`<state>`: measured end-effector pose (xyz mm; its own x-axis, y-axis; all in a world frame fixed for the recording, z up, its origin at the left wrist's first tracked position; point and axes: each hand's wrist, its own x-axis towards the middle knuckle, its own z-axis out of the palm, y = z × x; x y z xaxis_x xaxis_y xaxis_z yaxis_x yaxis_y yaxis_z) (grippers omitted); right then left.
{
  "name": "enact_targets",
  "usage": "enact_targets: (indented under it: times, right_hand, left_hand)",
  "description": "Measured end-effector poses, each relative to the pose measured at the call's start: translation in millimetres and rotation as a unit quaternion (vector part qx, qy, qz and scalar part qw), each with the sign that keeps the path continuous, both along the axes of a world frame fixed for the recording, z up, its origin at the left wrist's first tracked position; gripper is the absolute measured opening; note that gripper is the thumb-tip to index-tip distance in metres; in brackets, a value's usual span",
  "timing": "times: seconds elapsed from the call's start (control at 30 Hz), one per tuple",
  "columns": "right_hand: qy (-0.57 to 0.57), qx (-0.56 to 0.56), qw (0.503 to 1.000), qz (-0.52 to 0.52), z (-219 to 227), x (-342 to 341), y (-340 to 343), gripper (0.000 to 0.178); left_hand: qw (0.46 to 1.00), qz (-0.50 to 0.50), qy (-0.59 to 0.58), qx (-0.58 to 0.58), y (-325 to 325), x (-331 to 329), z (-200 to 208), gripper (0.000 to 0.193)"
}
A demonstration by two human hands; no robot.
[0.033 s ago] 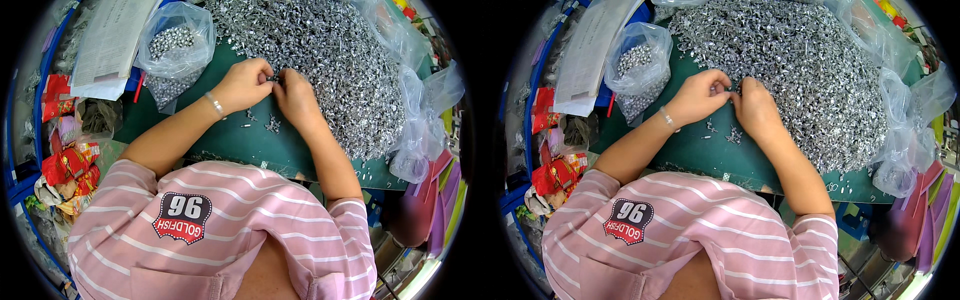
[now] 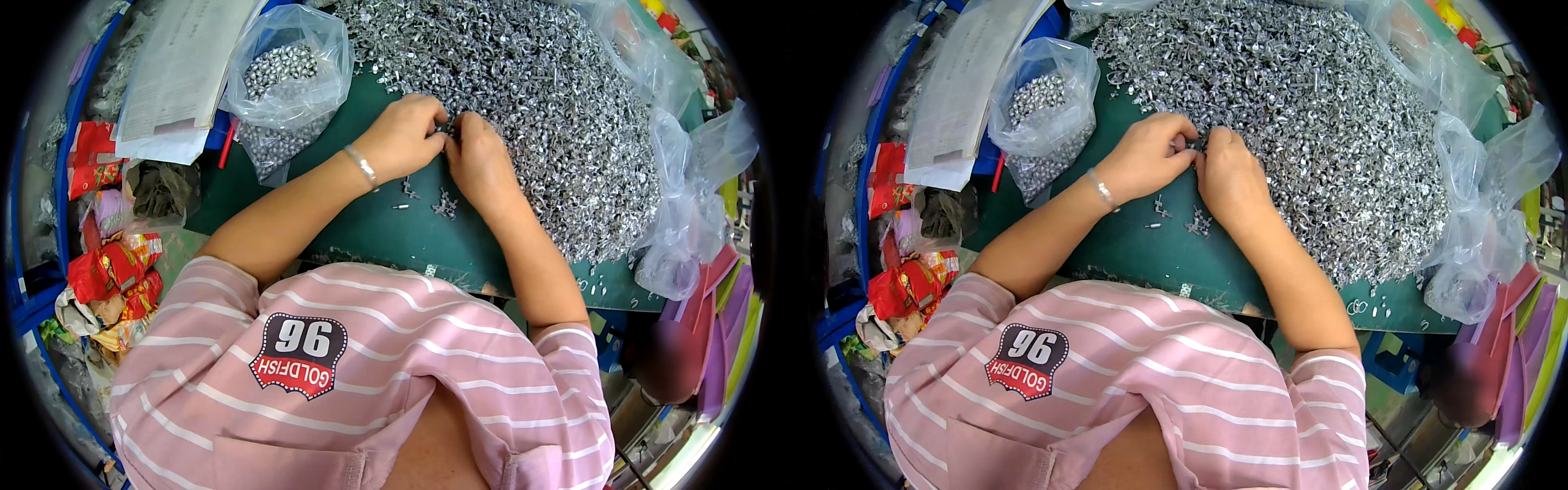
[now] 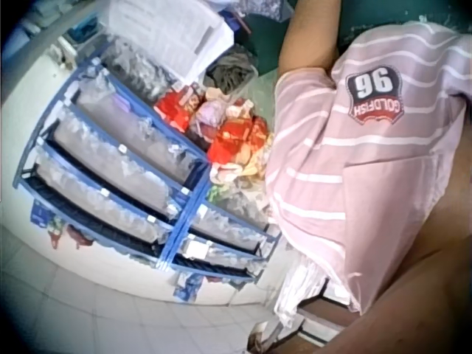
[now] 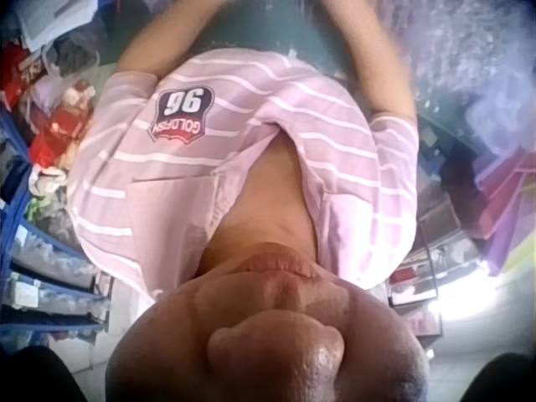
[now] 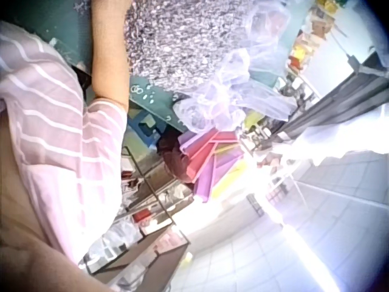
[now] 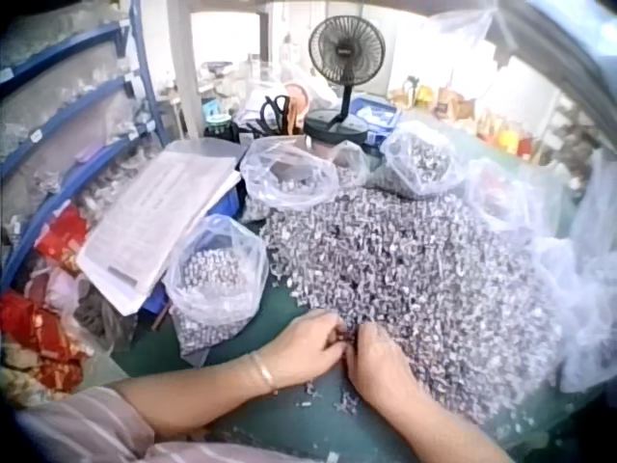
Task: The person sits at a green workbench and assembles small silver metal components by hand. They pick up individual parts from a large pile, connect them together, and place the finished items into a clear plastic bag.
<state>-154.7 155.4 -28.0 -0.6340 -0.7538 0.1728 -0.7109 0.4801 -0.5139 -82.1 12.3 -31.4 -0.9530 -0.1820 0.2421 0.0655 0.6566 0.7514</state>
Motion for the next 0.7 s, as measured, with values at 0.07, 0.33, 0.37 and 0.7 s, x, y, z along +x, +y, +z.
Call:
enact_targets:
  times: [0.07, 0.33, 0.37, 0.7]
  right_hand:
    - [0.003, 0.022, 1.000, -0.007, -1, 1, -2, 0.018]
    - [0.035, 0.046, 0.998, 0.017, 4, 5, 3, 0.011]
    - [0.039, 0.048, 0.998, 0.025, 6, 5, 5, 0.012]
    - [-0.647, -0.319, 0.692, -0.044, 33, -30, 51, 0.012]
  left_hand:
    - [0.999, -0.011, -0.005, -0.053, -1, -8, -12, 0.008]
    - [0.996, -0.050, 0.047, -0.060, -1, 2, -18, 0.006]
    - [0.999, -0.031, -0.004, 0.006, -2, 4, -15, 0.006]
    - [0.986, -0.047, -0.103, 0.119, 3, 9, 2, 0.010]
